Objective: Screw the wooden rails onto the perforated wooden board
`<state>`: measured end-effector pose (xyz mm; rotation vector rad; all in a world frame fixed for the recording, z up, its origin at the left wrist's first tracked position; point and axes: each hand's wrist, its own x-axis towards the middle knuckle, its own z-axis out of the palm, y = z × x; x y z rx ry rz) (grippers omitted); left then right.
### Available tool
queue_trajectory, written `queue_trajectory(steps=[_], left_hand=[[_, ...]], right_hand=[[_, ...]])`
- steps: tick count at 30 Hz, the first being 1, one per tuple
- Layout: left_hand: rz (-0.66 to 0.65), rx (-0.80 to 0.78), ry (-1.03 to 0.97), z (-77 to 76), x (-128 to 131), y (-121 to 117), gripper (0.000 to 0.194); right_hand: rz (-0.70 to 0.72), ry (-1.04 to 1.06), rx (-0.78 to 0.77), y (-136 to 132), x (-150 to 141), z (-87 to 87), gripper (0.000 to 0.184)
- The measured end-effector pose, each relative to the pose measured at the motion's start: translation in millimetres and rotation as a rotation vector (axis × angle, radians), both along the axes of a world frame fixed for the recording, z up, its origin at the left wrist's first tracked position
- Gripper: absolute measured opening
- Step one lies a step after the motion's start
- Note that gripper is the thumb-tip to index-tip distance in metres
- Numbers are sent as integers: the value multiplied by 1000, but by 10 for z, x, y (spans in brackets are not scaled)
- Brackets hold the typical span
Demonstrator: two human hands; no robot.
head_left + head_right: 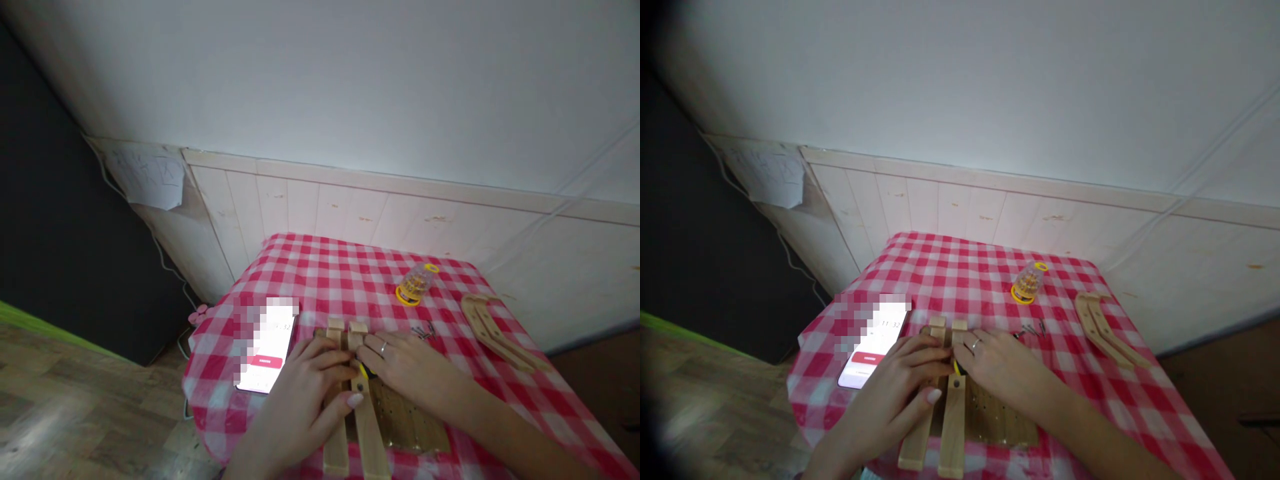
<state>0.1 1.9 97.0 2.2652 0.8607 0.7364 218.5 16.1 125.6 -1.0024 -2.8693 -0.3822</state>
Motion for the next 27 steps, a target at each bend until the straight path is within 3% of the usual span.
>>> queue_trajectory(steps=[6,14,21,27], left_hand=[[-24,-45,8,19,-11,32,34],[-81,-90,32,23,-35,61,35],[-41,-105,105,39,-29,40,37],[-107,-124,152,121,-31,72,37]], right_hand=[[-92,132,-247,72,11,-69,26],[-135,356,-88,-45,128,-339,29],[-60,452,93,-54,81,-394,31],[-90,485,43,-30,83,-425,29]])
